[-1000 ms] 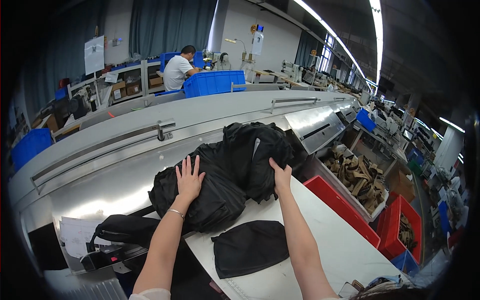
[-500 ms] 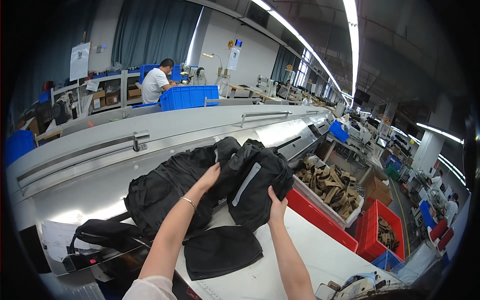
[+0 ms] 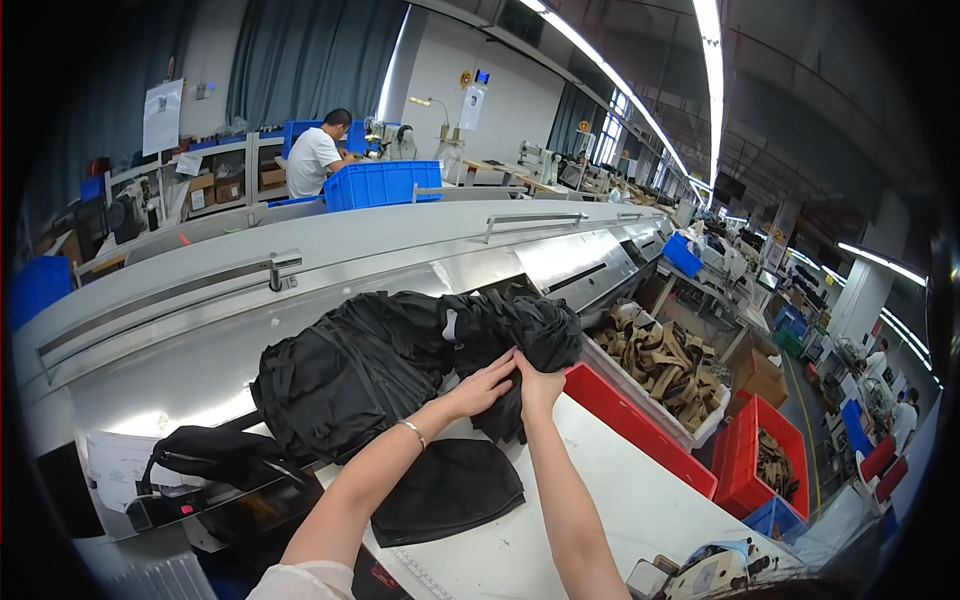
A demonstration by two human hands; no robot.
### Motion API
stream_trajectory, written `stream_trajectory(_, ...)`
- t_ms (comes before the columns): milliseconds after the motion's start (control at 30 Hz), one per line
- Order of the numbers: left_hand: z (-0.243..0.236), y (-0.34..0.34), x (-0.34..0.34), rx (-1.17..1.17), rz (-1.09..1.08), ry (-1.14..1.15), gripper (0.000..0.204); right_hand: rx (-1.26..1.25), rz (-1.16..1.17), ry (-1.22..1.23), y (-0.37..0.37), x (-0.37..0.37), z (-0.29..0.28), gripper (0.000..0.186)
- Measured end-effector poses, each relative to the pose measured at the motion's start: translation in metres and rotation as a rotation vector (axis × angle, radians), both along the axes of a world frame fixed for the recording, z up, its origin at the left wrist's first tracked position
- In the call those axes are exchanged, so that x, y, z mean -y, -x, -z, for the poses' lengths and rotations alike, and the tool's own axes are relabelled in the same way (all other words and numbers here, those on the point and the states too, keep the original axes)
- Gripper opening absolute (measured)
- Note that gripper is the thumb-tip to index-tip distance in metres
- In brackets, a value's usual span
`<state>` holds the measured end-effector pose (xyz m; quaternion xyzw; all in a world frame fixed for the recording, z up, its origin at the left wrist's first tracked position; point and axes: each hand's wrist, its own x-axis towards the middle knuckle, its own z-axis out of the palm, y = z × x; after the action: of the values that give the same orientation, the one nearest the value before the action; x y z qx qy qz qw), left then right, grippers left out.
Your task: Sewing together components for a leather or fabric bag using an industrial sewing machine in a workshop environment.
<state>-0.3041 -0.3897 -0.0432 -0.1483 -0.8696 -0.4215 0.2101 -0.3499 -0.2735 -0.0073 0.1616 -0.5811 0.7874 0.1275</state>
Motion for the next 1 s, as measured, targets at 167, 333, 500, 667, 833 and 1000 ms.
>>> stream_trajectory(167,-0.009,0.015,0.031,0.052,-0.026,-0.507,0.046,0.105,0.138,-0.044,0.029,-0.023,0.014,0.042)
stream_trajectory(333,0.015,0.032,0.092,-0.361,-0.750,-0.139,0.061,0.205,0.077,0.174,0.030,-0.056,0.036,0.047)
stream_trajectory(500,0.009,0.064,0.094,-0.028,-0.760,-0.202,0.087,0.152,0.027,0.206,0.019,-0.067,0.036,0.045)
stream_trajectory(667,-0.014,0.073,0.060,-0.038,-1.075,-0.179,0.047,0.083,0.049,0.089,0.014,-0.073,0.029,0.035)
stream_trajectory(833,0.000,0.055,0.011,-0.381,-0.857,-0.584,0.080,0.041,0.036,0.065,0.010,-0.066,0.022,0.032)
stream_trajectory(1000,-0.003,0.058,0.018,-0.158,-0.896,-0.544,0.073,0.002,0.002,0.056,-0.005,-0.061,0.013,0.032)
